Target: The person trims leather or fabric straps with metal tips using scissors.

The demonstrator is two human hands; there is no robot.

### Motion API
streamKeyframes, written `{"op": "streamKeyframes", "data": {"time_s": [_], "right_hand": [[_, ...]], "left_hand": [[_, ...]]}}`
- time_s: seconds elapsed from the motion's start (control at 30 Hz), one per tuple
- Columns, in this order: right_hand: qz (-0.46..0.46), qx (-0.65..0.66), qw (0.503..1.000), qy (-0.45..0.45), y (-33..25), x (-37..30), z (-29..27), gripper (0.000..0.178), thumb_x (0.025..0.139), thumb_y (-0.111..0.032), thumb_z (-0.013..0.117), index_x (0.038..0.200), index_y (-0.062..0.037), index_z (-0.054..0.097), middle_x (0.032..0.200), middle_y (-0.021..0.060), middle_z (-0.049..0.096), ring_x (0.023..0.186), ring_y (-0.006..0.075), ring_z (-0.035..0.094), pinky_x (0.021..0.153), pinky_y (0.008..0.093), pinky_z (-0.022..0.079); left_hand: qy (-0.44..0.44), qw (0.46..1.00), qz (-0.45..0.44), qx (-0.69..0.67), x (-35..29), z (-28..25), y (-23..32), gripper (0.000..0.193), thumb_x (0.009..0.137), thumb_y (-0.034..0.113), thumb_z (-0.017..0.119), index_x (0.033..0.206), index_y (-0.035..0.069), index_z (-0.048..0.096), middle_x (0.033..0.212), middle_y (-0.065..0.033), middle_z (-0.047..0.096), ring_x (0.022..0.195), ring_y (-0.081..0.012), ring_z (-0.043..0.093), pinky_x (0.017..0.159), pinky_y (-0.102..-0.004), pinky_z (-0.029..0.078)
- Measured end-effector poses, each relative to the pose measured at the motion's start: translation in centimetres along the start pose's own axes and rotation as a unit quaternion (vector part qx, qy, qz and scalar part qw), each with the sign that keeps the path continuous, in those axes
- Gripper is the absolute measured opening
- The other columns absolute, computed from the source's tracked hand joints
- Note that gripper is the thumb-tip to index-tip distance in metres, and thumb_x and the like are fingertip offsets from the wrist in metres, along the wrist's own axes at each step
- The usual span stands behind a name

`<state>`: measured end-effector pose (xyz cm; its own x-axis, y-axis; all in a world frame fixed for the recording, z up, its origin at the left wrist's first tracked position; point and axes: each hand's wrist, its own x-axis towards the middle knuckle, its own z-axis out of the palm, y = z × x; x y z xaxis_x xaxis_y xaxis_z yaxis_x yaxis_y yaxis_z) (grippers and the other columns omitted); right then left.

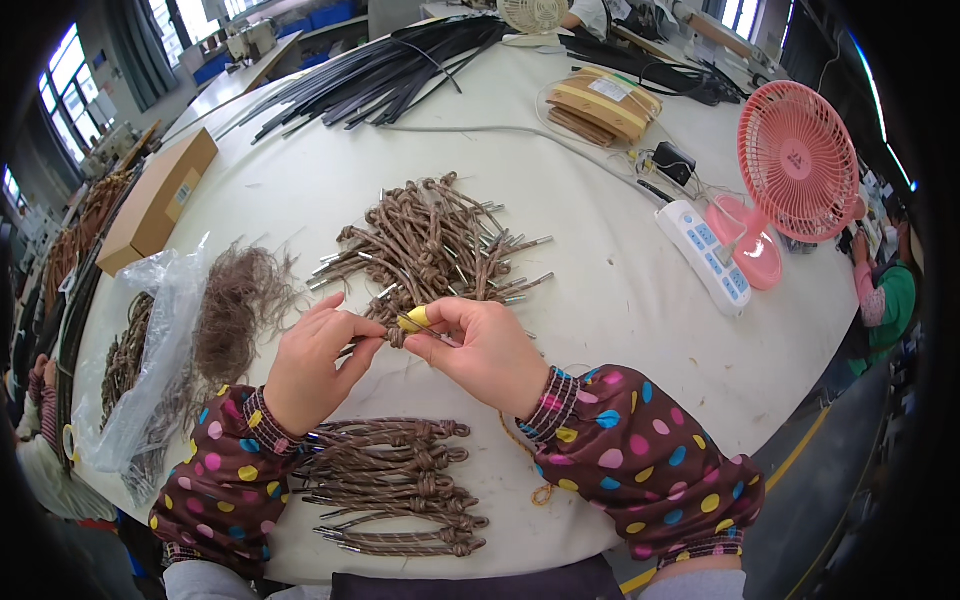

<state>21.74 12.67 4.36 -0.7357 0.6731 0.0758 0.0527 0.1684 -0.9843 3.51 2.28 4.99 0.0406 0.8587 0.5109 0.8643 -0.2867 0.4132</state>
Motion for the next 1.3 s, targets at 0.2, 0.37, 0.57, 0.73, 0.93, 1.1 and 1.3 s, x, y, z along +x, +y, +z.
{"op": "streamKeyframes", "data": {"time_s": [0.2, 0.37, 0.57, 0.73, 0.93, 1.1, 1.3], "right_hand": [[0.035, -0.087, 0.995, 0.012, 0.5, -0.3, -0.3, 0.021, 0.085, -0.013, 0.071, 0.1, 0.002, 0.068, 0.079, 0.0005, 0.066, 0.071, 0.0037, 0.054, 0.064, 0.0221, 0.046], [0.062, -0.083, 0.995, 0.011, 1.1, -0.5, -0.1, 0.022, 0.086, -0.011, 0.071, 0.104, 0.0016, 0.068, 0.083, -0.0018, 0.065, 0.072, 0.0013, 0.051, 0.064, 0.0212, 0.045], [-0.019, -0.22, 0.975, 0.012, -0.5, -0.9, -1.0, 0.035, 0.088, -0.032, 0.069, 0.099, -0.0008, 0.059, 0.089, 0.0069, 0.064, 0.071, 0.016, 0.063, 0.061, 0.0278, 0.05], [-0.196, -0.45, 0.871, 0.006, -1.8, -0.6, -1.1, 0.03, 0.087, -0.035, 0.066, 0.089, -0.0079, 0.054, 0.081, 0.0052, 0.056, 0.067, 0.0243, 0.061, 0.055, 0.0348, 0.048], [-0.245, -0.53, 0.812, -0.011, -2.2, -0.2, -0.6, 0.023, 0.085, -0.03, 0.067, 0.088, -0.0106, 0.056, 0.08, 0.0024, 0.055, 0.067, 0.0204, 0.062, 0.055, 0.033, 0.049], [-0.271, -0.571, 0.774, -0.031, -2.8, 0.0, -0.4, 0.016, 0.083, -0.025, 0.067, 0.086, -0.012, 0.057, 0.08, 0.0009, 0.055, 0.068, 0.0183, 0.062, 0.056, 0.0306, 0.05], [-0.3, -0.586, 0.752, -0.022, -2.3, 0.2, -0.3, 0.023, 0.078, -0.026, 0.072, 0.081, -0.0118, 0.054, 0.077, 0.0003, 0.052, 0.064, 0.0181, 0.059, 0.054, 0.0314, 0.047]], "left_hand": [[-0.038, 0.999, -0.01, 0.009, -0.1, 0.5, -0.2, 0.005, 0.084, 0.005, 0.067, 0.087, 0.005, 0.064, 0.082, -0.0073, 0.068, 0.074, -0.0243, 0.066, 0.09, -0.0412, 0.051], [-0.037, 0.99, -0.101, -0.086, -0.6, 1.3, 0.3, 0.007, 0.085, 0.002, 0.063, 0.092, 0.002, 0.061, 0.081, -0.0098, 0.066, 0.071, -0.0221, 0.066, 0.068, -0.0302, 0.053], [-0.014, 0.992, -0.091, -0.088, -0.5, 1.2, 0.0, 0.009, 0.085, 0.002, 0.062, 0.092, 0.001, 0.058, 0.078, -0.0092, 0.063, 0.064, -0.0205, 0.062, 0.058, -0.0291, 0.05], [-0.003, 0.999, -0.023, -0.026, -0.5, 1.6, -0.2, 0.01, 0.083, 0.002, 0.064, 0.09, 0.002, 0.058, 0.075, -0.008, 0.06, 0.061, -0.0215, 0.058, 0.055, -0.0309, 0.047], [-0.001, 1.0, -0.005, 0.004, -0.6, 1.6, -0.2, 0.012, 0.08, 0.002, 0.066, 0.088, 0.005, 0.058, 0.076, -0.0075, 0.061, 0.068, -0.0245, 0.059, 0.06, -0.034, 0.048], [0.0, 0.999, 0.028, 0.027, -0.6, 1.7, -0.2, 0.013, 0.079, 0.003, 0.067, 0.087, 0.005, 0.058, 0.077, -0.008, 0.061, 0.072, -0.0269, 0.06, 0.064, -0.0362, 0.048], [-0.009, 0.996, 0.065, 0.061, -0.3, 1.7, -0.1, 0.014, 0.078, 0.005, 0.067, 0.085, 0.008, 0.055, 0.074, -0.0058, 0.059, 0.071, -0.0249, 0.061, 0.063, -0.0357, 0.05]]}}
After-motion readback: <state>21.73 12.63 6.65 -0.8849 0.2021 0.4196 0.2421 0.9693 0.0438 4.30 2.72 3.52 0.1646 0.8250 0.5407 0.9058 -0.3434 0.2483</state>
